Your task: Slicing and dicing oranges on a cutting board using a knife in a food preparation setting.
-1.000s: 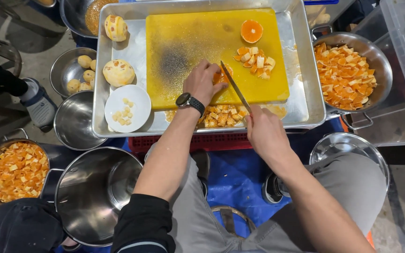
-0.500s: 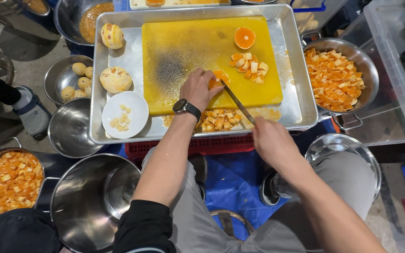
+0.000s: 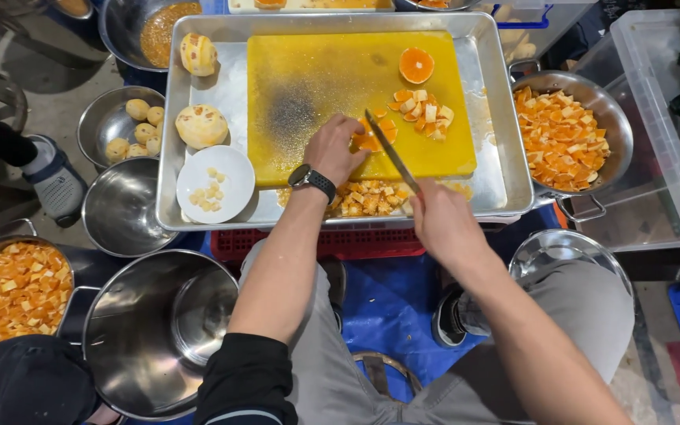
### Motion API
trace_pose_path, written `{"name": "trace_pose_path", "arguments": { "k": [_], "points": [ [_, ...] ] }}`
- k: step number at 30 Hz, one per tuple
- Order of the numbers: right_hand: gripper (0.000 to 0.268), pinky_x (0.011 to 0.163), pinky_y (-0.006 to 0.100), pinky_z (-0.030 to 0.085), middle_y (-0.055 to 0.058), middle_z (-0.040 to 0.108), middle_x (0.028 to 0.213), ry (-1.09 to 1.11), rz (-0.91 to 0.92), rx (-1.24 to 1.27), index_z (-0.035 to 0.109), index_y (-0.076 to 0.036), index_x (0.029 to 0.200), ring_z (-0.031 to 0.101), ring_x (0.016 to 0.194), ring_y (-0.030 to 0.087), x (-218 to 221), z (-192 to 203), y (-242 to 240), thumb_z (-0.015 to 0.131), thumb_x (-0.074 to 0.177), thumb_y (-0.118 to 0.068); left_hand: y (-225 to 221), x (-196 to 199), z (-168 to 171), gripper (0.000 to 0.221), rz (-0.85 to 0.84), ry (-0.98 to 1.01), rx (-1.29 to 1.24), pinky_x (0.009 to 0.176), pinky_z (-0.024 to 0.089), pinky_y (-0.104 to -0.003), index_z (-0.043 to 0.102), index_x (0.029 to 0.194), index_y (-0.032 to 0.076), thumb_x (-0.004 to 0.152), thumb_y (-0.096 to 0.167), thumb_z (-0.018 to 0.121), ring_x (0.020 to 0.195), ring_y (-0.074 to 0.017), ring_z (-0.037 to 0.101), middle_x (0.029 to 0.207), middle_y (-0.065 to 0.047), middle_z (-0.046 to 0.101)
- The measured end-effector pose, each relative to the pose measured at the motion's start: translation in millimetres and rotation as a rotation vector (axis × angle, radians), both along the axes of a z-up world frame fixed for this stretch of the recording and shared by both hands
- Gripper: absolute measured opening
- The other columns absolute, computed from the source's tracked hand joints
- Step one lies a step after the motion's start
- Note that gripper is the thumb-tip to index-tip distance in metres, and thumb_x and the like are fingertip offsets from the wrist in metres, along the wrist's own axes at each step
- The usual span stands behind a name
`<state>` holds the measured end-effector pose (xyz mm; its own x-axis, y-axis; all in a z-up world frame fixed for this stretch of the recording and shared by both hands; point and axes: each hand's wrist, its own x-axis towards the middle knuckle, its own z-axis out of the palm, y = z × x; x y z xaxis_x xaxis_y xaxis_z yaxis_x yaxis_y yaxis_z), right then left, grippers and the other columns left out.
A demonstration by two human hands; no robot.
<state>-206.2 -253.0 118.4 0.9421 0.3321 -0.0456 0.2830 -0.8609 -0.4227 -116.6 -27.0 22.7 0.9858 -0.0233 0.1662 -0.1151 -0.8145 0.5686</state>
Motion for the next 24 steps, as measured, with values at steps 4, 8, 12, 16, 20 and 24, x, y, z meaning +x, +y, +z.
{"name": "trace_pose_path", "arguments": {
  "k": [4, 8, 12, 16, 20, 24],
  "points": [
    [0.022, 0.069, 0.054, 0.062, 0.024, 0.068, 0.085, 0.000, -0.003, -0.052, 0.066, 0.001, 0.107, 0.073, 0.086, 0.047, -7, -6, 7, 0.052, 0.102, -0.015, -1, 5, -7, 0.025, -0.001, -0.058, 0.015, 0.080, 0.062, -0.043, 0.075, 0.105, 0.015, 0.084, 0.025, 0.084, 0.099, -0.0303, 0.072, 0.105, -0.007, 0.067],
    [0.020, 0.067, 0.057, 0.060, 0.026, 0.067, 0.085, -0.034, 0.037, -0.065, 0.064, 0.003, 0.105, 0.072, 0.085, 0.051, 14, -12, 22, 0.053, 0.101, -0.013, 1, 6, -10, 0.022, -0.025, -0.076, -0.001, 0.080, 0.062, -0.044, 0.076, 0.102, 0.016, 0.084, 0.026, 0.083, 0.096, -0.0316, 0.073, 0.100, -0.007, 0.069],
    [0.016, 0.067, 0.055, 0.062, 0.021, 0.066, 0.085, -0.015, 0.076, -0.097, 0.063, 0.002, 0.104, 0.074, 0.082, 0.047, 43, -19, 41, 0.051, 0.098, -0.008, 1, 1, 0, 0.019, -0.003, -0.081, 0.001, 0.079, 0.062, -0.046, 0.078, 0.098, 0.016, 0.083, 0.025, 0.083, 0.092, -0.0330, 0.073, 0.096, -0.008, 0.071],
    [0.022, 0.069, 0.059, 0.061, 0.028, 0.067, 0.087, 0.092, 0.060, -0.043, 0.065, 0.007, 0.106, 0.072, 0.086, 0.053, 13, 0, 14, 0.050, 0.097, -0.005, 2, 1, 0, 0.016, 0.001, -0.077, -0.028, 0.078, 0.061, -0.045, 0.078, 0.097, 0.015, 0.083, 0.022, 0.083, 0.090, -0.0338, 0.074, 0.093, -0.008, 0.072],
    [0.021, 0.064, 0.056, 0.062, 0.021, 0.067, 0.083, 0.093, 0.047, -0.151, 0.064, -0.002, 0.103, 0.074, 0.080, 0.048, -5, -9, -14, 0.050, 0.100, -0.018, -1, 1, -9, 0.013, 0.011, -0.070, -0.029, 0.078, 0.061, -0.043, 0.079, 0.096, 0.014, 0.085, 0.020, 0.081, 0.089, -0.0324, 0.074, 0.093, -0.009, 0.073],
    [0.024, 0.073, 0.060, 0.062, 0.026, 0.069, 0.091, 0.067, 0.078, -0.135, 0.064, 0.001, 0.108, 0.073, 0.088, 0.051, 12, -14, -1, 0.048, 0.101, -0.016, 0, -3, -2, 0.017, 0.039, -0.082, -0.029, 0.076, 0.062, -0.044, 0.077, 0.096, 0.014, 0.082, 0.022, 0.082, 0.090, -0.0330, 0.074, 0.092, -0.009, 0.073]
  ]
}}
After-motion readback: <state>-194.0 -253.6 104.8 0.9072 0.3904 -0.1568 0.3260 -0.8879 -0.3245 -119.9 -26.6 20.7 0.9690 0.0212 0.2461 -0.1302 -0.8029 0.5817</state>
